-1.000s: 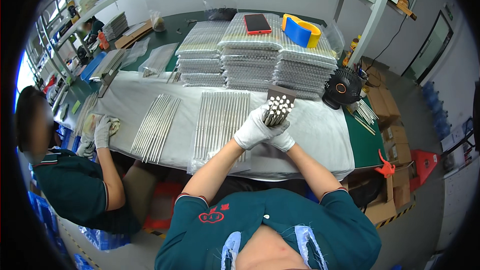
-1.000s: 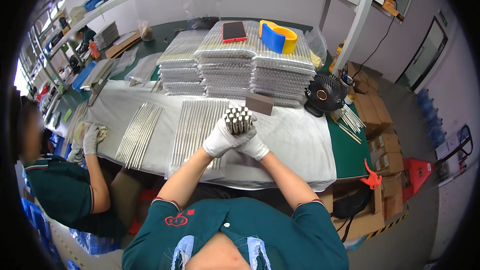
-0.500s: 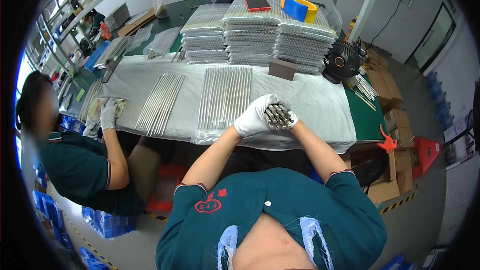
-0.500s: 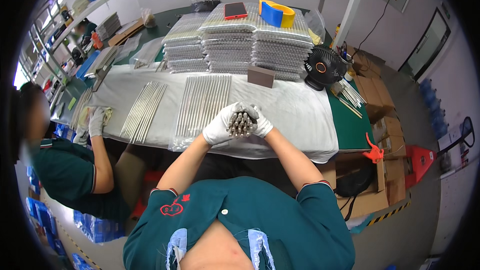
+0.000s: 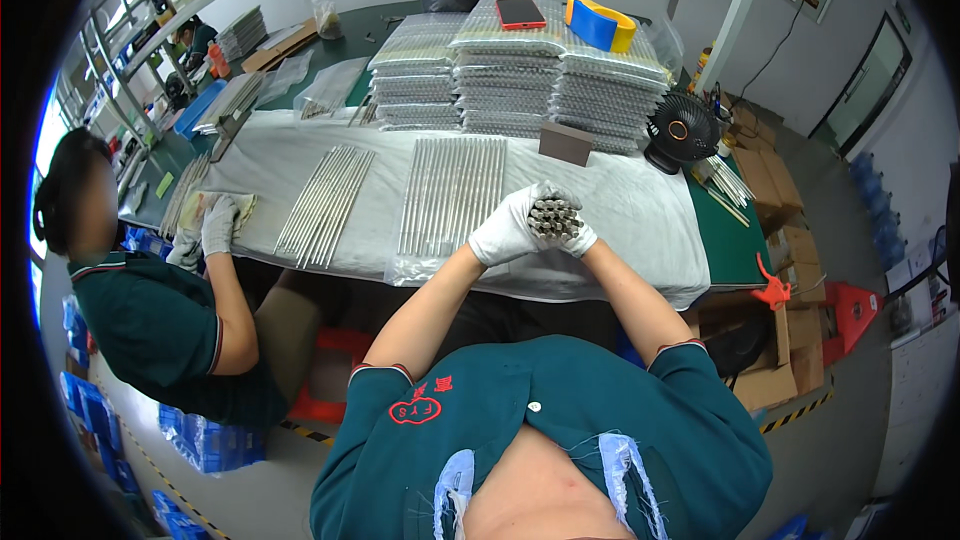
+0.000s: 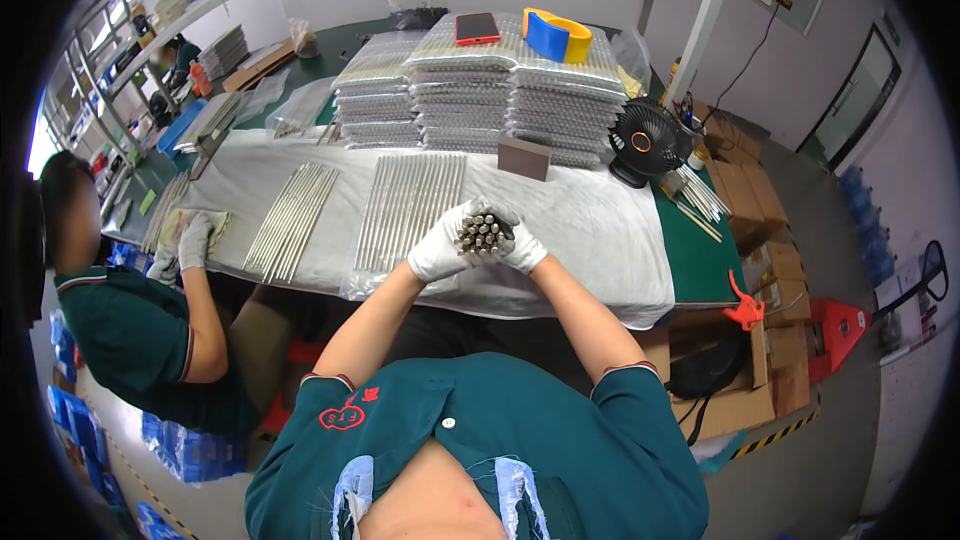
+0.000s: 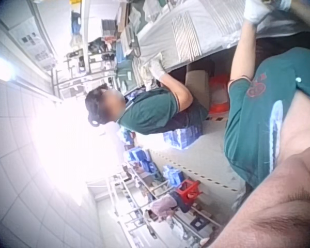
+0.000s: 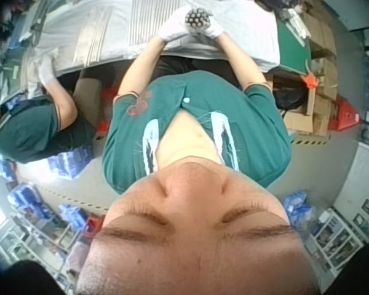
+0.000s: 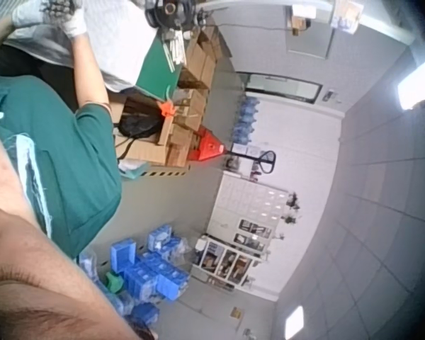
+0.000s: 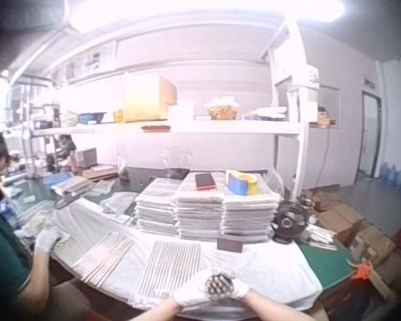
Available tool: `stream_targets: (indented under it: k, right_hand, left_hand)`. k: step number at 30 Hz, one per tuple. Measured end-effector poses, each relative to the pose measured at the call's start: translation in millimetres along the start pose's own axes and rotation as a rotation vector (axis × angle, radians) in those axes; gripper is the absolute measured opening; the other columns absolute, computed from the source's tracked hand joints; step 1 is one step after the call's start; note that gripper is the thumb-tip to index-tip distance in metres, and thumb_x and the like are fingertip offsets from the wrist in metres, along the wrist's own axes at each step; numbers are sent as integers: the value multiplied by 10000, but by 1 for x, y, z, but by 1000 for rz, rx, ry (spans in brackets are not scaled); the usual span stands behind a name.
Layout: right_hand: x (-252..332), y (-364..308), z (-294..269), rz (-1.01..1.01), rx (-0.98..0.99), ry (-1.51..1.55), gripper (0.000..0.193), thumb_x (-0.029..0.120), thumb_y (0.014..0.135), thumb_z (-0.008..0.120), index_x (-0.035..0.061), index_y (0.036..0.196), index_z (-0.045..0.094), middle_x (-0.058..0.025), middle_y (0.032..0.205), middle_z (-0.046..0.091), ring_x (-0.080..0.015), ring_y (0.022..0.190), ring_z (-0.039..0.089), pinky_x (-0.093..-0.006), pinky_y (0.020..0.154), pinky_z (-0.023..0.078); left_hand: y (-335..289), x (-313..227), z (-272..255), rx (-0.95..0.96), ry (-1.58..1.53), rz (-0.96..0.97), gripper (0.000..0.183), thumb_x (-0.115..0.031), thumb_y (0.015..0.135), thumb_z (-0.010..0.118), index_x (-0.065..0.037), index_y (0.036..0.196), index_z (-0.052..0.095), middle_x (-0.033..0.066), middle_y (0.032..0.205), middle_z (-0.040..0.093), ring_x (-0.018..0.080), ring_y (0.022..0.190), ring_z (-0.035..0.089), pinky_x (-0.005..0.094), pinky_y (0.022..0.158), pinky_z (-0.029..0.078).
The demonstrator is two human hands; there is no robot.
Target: The person uses a rectangular sanding block to polish the surfaces of numerous metal rods laid out on a table. They repeatedly rub the block along the rods, then gather them into bundles and place them into clear plastic bags. The person also wipes the rods with a cloth during the process.
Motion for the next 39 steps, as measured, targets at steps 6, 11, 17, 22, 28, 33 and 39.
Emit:
stream_targets:
  k: [6,11,17,22,28,33,39]
  right_hand:
    - [12,15,-27,873,256,437,421,112,872,697,66,1268,561,-79,1256,613,-174,1172,581,-326,996,490]
    - [14,-64,-66,1438,-480,997,541,368,940,660,35,1340,512,-167,1275,599,-260,1189,590,-335,950,525]
    - [46,-65,11,1571,-512,1830,680,635,838,647,60,1195,587,-117,1231,622,-263,1136,597,-451,977,500]
    - [54,-48,37,1529,-252,2050,570,545,894,640,25,1128,618,-128,1115,666,-259,1046,641,-427,945,523]
    - [-4,-21,4,1302,-258,2299,496,129,797,688,59,1273,568,-107,1095,644,-219,1013,629,-392,950,516]
    - [-22,78,-76,960,-209,1175,576,225,767,791,40,1257,553,-19,938,621,-110,871,611,-290,830,531]
    - [-41,63,-56,842,-192,742,674,233,710,886,51,1273,563,-26,1082,656,-127,948,619,-298,848,528]
  left_hand:
    - [-12,8,-5,-25,-46,-77,449,-74,718,813,-62,1132,640,62,1061,665,187,982,643,313,919,509]
    - [-14,16,3,-1,-139,-102,406,-113,785,806,-36,1135,615,79,1029,665,180,998,637,326,891,509]
    - [-12,-32,37,36,305,319,444,-188,641,821,-90,1028,625,96,886,650,304,860,637,401,781,491]
    - [-30,-2,93,428,760,170,329,-245,686,736,-133,983,650,46,851,660,257,922,650,495,939,430]
    - [-1,-43,50,109,1082,287,546,-197,698,726,-127,1222,591,106,1186,597,293,1206,545,594,1052,352]
    - [-10,-24,-56,-476,751,141,769,-212,793,736,-57,1462,389,185,1394,492,373,1311,469,493,1099,373]
    - [56,-6,-59,-306,213,-144,793,-283,778,829,0,1405,436,184,1224,631,303,1123,619,371,996,474]
Point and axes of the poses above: each hand's wrist, its own y-axis towards the middle knuckle, its own z-axis out of the palm, x = y × z, the point moved 10 cm from there along y, towards the middle knuckle
